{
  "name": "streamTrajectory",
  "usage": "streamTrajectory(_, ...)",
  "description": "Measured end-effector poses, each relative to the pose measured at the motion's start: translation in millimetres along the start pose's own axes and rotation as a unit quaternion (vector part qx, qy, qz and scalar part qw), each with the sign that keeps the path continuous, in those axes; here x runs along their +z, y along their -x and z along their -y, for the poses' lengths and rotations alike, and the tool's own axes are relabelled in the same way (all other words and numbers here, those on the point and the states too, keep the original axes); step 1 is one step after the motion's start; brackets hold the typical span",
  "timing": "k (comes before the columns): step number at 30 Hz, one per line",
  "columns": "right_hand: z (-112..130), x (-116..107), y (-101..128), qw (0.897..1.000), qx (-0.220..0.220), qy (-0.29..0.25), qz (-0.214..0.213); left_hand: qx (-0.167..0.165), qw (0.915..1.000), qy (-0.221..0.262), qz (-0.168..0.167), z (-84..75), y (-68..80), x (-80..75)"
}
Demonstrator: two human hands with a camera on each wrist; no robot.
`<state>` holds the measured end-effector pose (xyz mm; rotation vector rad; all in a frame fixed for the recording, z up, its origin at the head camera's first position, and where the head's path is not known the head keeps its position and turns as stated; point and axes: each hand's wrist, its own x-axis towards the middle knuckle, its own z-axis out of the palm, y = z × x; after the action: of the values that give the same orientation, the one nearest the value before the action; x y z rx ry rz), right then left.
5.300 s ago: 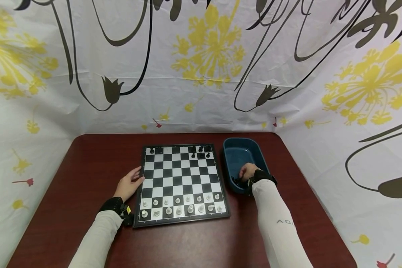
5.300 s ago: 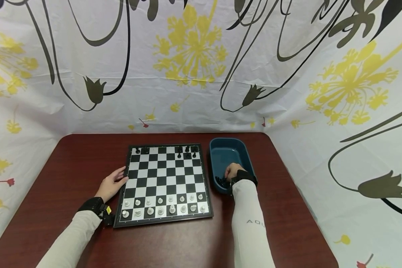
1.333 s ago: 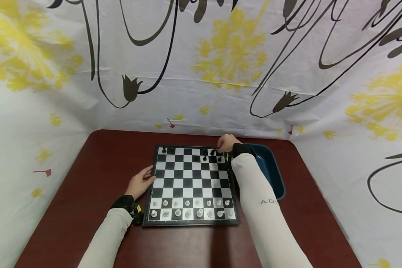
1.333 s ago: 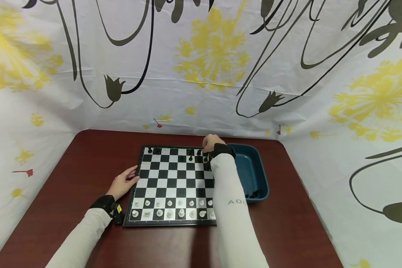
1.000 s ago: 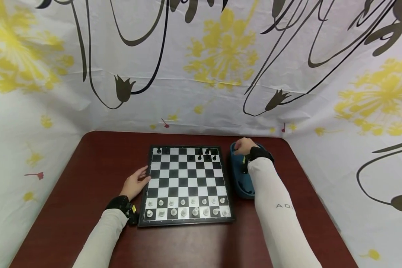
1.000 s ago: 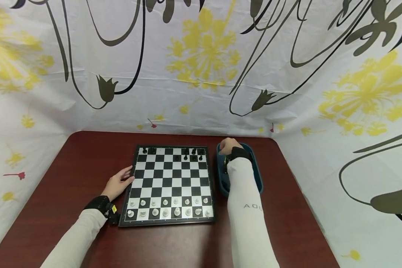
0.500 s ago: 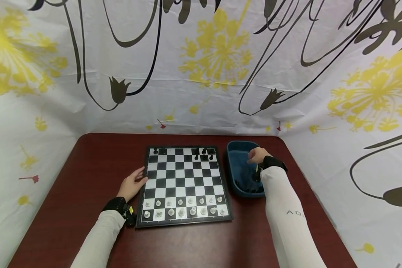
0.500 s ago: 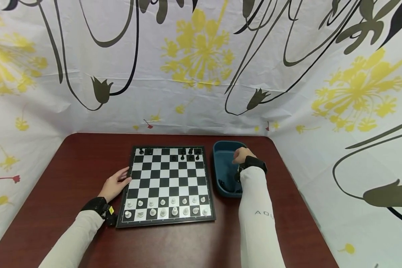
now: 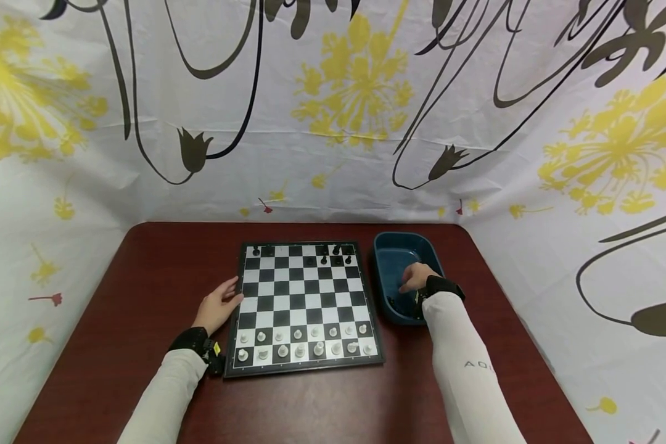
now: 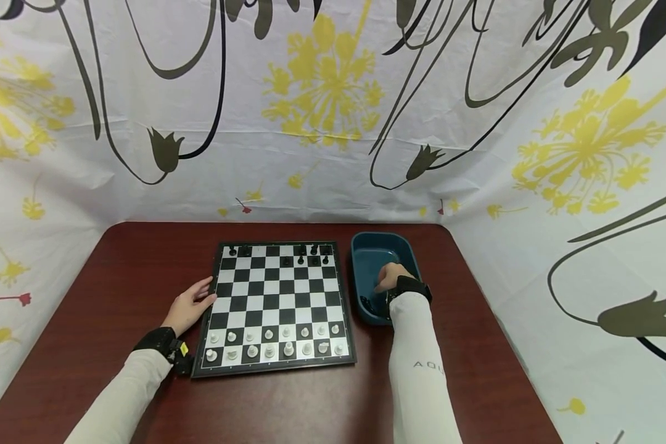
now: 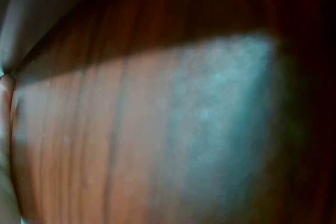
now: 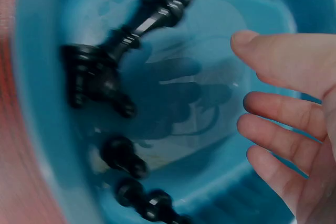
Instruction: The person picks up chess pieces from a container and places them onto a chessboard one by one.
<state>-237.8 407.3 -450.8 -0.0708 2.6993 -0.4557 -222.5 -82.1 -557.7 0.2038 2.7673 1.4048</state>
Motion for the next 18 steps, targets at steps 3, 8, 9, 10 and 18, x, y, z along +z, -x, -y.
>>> streamTrajectory(3, 4, 10, -1, 1.0, -0.004, 0.0, -0.002, 0.002, 1.0, -0.001, -0.001, 1.3, -0.5, 0.1)
streamTrajectory(8, 9, 26, -1, 1.0, -0.005, -0.009, 0.003, 0.003, 1.0, -0.001, 0.0, 1.4, -1.2, -0.4)
streamTrajectory(9, 10, 28, -1, 1.0, -0.005, -0.012, 0.007, 0.004, 1.0, 0.0, 0.001, 1.2, -1.2, -0.3)
streamTrajectory(10, 10, 31, -2, 1.0, -0.003, -0.015, 0.009, 0.003, 1.0, 0.0, 0.001, 1.2, -0.8, -0.4)
streamTrajectory(18, 9, 35, -5, 1.0, 0.01, -0.012, 0.003, 0.001, 1.0, 0.001, -0.002, 1.1, -1.0, 0.1)
